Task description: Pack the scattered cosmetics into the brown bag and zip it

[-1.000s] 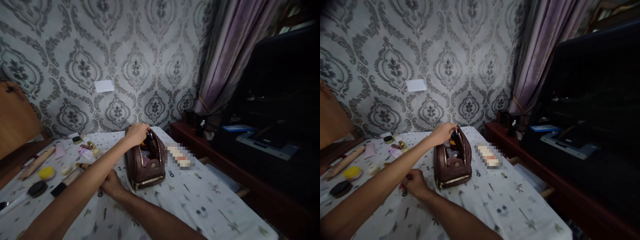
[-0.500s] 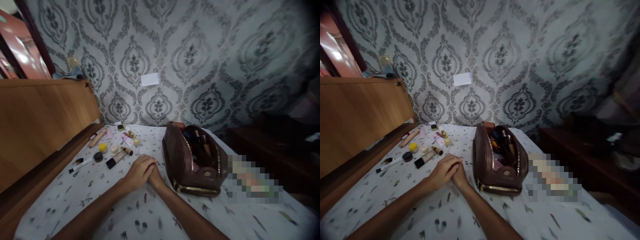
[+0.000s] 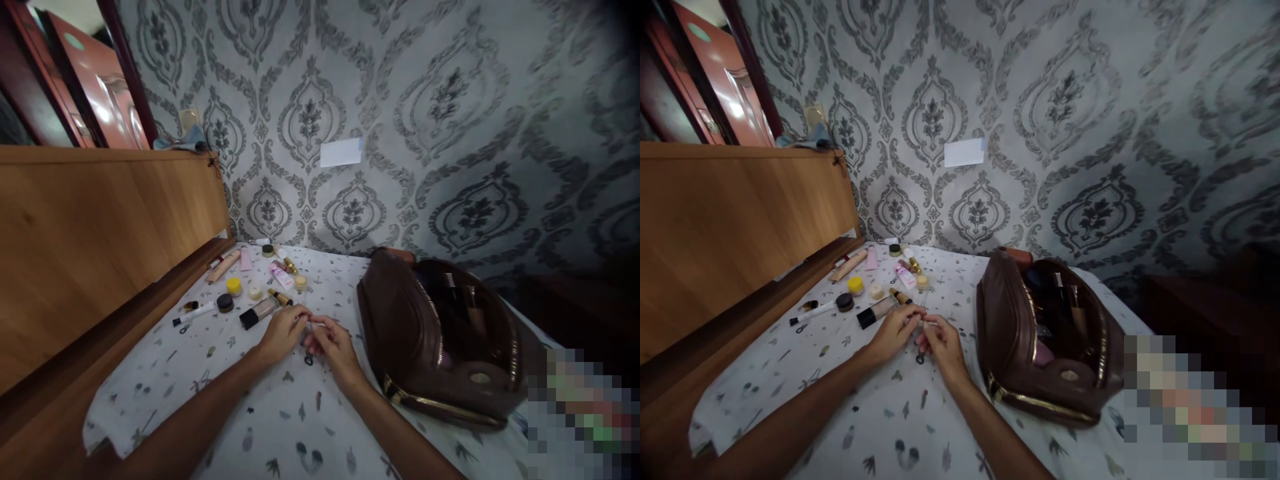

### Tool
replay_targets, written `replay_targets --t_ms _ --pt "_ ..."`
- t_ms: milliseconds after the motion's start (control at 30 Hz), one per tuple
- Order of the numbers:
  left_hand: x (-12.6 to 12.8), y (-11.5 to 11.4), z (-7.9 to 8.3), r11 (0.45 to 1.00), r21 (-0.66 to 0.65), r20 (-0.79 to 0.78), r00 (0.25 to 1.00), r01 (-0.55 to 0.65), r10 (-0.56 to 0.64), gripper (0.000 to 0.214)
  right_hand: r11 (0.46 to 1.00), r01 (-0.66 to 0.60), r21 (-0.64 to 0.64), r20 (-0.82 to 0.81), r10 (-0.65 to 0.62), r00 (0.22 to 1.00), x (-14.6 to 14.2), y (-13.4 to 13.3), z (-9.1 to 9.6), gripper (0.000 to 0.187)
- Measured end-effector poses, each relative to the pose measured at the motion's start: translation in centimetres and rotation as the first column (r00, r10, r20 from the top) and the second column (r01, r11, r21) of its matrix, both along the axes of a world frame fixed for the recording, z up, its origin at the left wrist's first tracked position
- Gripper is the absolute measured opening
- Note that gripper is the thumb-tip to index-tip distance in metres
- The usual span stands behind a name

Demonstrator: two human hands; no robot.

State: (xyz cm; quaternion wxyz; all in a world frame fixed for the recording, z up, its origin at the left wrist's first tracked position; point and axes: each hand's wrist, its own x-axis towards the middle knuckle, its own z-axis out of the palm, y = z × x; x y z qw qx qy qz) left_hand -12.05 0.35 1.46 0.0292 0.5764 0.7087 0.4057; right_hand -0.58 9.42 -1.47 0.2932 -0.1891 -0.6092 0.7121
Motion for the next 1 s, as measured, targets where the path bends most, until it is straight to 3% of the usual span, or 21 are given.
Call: replay_targets --t_ms 333,567,1000 --pt "-1.1 0.2 -1.1 0.996 -0.025 -0.024 0.996 -0.086 0.086 0.021 1.0 0.006 -0.01 0.004 -0.006 1.0 0.1 -0.1 0.0 0.047" --pt "-1.8 0.2 -1.9 0.991 -0.048 -0.133 0.984 -0.125 0.117 0.026 1.0 -0.003 0.005 0.009 0.003 1.0 0.2 0.0 -0.1 0.049" --pt "-2.4 -0.8 0.0 0.944 -0.093 -0.34 0.902 -0.315 0.267 0.024 1.0 0.007 0.023 0.031 -0.007 0.999 0.3 -0.3 0.4 0.056"
